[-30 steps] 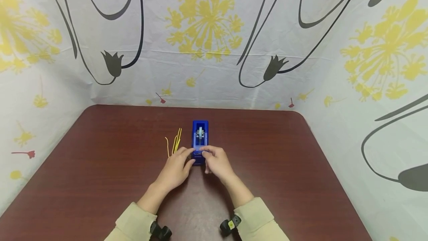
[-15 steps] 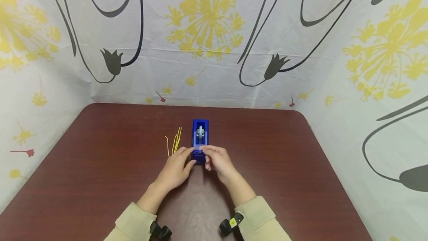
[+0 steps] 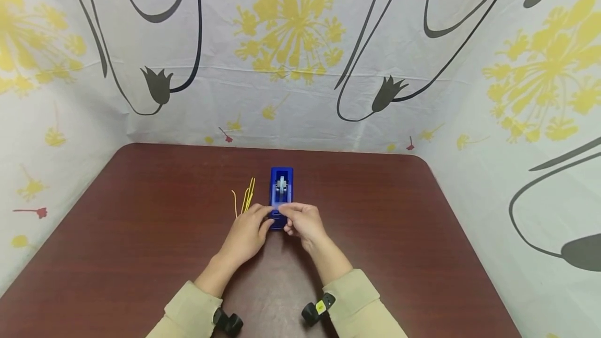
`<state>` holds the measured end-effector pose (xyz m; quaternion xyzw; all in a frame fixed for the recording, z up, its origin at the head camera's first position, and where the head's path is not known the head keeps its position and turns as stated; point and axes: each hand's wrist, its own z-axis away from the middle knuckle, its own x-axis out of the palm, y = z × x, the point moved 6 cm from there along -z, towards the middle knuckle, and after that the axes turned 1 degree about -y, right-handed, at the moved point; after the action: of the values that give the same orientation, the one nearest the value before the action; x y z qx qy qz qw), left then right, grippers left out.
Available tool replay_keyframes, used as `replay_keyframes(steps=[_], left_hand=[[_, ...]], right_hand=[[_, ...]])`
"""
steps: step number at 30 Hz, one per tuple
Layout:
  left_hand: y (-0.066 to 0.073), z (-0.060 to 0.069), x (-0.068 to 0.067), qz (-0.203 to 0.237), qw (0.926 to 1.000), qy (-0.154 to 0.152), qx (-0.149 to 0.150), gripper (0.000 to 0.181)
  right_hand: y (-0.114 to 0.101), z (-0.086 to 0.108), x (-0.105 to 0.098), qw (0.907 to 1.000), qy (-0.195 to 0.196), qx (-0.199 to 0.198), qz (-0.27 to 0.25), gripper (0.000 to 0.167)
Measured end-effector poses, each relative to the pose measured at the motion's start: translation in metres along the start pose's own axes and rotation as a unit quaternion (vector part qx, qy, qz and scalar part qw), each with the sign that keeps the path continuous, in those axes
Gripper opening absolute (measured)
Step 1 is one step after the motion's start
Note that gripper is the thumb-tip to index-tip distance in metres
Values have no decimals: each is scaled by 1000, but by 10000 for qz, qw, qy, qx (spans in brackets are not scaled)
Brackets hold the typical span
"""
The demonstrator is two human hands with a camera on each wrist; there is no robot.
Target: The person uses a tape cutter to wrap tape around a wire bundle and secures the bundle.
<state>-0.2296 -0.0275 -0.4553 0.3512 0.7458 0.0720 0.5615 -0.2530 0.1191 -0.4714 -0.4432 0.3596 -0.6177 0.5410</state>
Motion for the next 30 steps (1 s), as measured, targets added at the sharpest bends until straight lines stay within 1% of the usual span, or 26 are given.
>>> replay_keyframes(steps=[4,10,15,30], left_hand=[[1,2,1,-101,9999,45,2,29],[2,3,2,-190,9997,128,96,31],[2,1,2,-268,9996,119,38,29],[4,-2,-1,-340,9988,354,0,25]], right_hand=[[-4,1,1,9998,-33,37,-197,11],[-3,4,0,9998,155,-43,108,18],[-1,5,0,9992,237,-159,273,20],[-1,13,-1,9971,369,-433,508,22]])
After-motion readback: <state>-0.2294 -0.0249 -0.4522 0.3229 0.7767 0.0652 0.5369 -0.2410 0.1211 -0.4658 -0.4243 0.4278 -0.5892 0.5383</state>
